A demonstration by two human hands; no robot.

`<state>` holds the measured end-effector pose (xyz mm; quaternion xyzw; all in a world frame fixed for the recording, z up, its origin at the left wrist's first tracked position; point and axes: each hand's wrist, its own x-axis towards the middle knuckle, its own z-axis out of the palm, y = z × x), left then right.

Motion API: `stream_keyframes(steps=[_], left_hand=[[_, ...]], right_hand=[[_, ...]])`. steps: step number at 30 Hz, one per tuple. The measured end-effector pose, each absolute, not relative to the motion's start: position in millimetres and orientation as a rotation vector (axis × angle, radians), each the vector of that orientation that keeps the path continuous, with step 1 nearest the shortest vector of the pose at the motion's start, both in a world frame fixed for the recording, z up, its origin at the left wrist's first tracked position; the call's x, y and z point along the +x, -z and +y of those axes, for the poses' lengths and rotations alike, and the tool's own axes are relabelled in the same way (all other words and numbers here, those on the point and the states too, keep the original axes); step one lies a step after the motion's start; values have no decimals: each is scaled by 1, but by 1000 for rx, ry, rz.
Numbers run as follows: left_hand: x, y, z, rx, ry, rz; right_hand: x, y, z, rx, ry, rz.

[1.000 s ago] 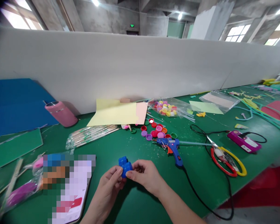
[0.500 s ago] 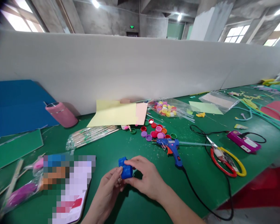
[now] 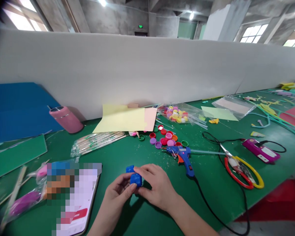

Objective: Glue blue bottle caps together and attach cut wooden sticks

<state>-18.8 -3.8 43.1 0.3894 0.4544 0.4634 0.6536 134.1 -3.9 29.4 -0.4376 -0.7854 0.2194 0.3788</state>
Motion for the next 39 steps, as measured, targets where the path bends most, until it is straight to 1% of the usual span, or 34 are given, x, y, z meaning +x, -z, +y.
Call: stream_keyframes(steps=[6, 12, 26, 39], left_hand=[[-22, -37, -4, 777, -1001, 924], [-24, -26, -3, 842, -988, 962], [-20, -27, -7, 920, -1032, 1086], [-21, -34, -5, 1078, -993, 1137]], right_hand=[[134, -30, -1, -1052, -466, -2052], [134, -33, 0, -1056, -390, -2115], [132, -32, -1, -1065, -418, -2090], [134, -34, 0, -1039, -436, -2135]])
